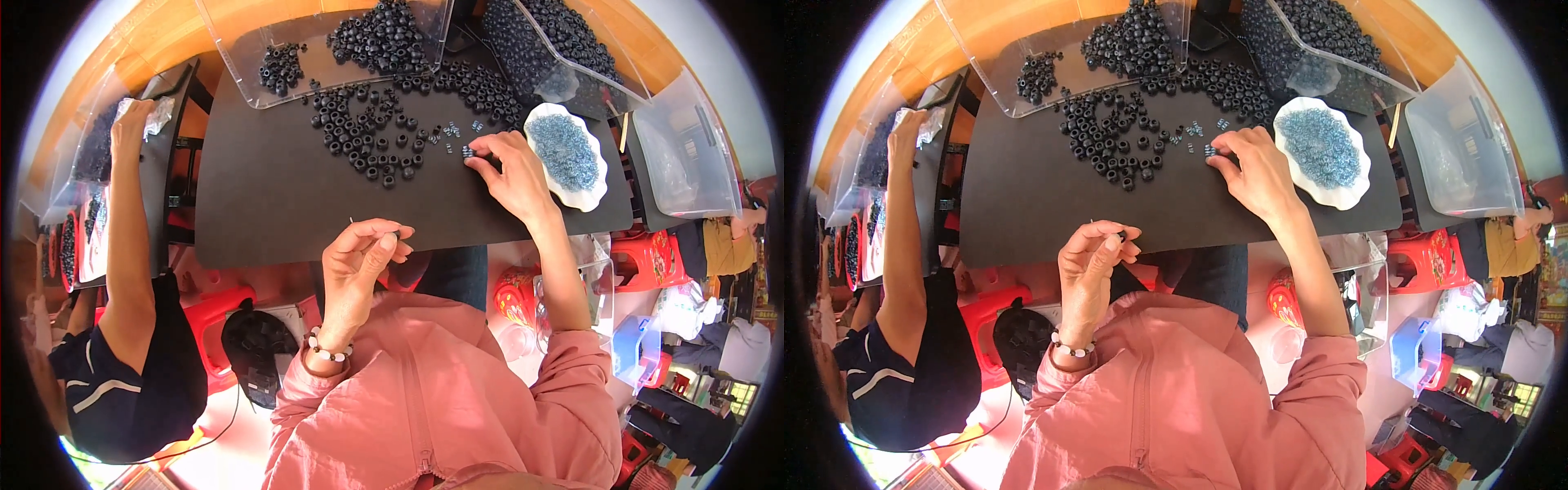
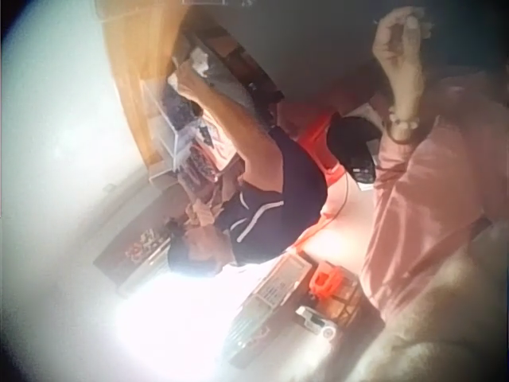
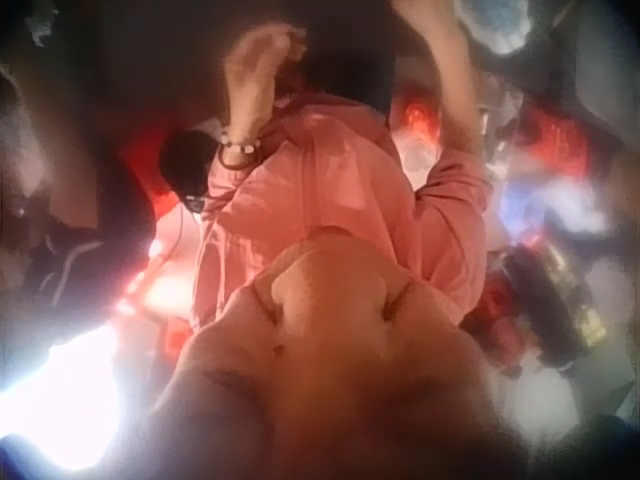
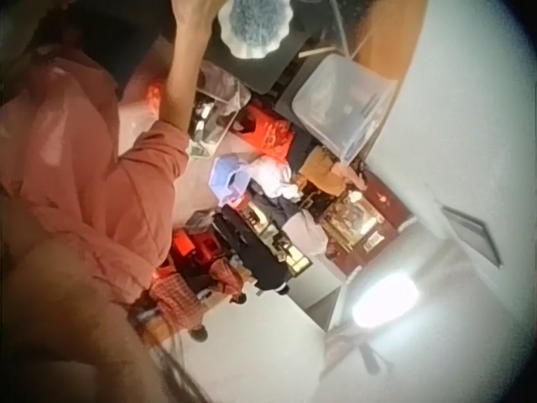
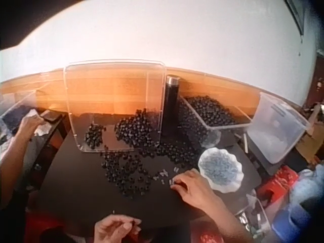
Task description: The person assembles components by picking up small cylindrical inserts and pressing them into black beads by hand.
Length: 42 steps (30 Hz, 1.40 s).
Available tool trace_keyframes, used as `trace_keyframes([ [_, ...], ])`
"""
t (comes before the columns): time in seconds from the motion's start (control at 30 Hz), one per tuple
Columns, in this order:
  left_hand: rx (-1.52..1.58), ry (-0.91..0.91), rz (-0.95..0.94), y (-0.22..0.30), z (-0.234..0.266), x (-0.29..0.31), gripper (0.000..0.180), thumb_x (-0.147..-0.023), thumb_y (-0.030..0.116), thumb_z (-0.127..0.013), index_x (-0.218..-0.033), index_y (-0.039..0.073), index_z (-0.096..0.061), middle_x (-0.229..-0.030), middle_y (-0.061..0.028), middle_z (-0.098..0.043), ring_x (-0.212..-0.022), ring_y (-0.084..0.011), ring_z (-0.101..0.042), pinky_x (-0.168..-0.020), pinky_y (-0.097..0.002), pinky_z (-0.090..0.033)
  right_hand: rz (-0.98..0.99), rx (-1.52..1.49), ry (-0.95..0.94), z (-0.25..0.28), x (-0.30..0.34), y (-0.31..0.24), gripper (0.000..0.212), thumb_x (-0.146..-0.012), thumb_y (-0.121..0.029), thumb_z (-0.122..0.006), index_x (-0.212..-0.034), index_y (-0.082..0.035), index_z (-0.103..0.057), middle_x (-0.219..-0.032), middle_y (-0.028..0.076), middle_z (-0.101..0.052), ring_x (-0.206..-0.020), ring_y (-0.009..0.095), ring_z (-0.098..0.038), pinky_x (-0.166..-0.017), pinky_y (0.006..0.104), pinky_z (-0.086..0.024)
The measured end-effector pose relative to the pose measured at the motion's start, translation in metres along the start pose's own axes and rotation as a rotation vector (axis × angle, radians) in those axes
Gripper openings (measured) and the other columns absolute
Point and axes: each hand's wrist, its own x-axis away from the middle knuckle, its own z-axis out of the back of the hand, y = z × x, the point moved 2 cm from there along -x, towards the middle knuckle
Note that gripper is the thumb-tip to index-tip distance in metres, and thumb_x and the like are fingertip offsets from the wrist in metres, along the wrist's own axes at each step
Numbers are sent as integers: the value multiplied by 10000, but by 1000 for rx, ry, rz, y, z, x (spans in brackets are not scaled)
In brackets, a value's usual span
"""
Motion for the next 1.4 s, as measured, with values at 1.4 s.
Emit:
trace_keyframes([
  [1.4, -1239, -358, -680, -16, -64, -128, 129, -899, 54, -611, -988, -38, -616, -817, -151, -651, -663, -254, -639, -613, -338, -501, -130, -743, 336, -30, -6, 10, 263, -839, -227, -683, -763, 17, -618, -640, 109, -636, -553, 165, -586, -530, 312, -463],
])
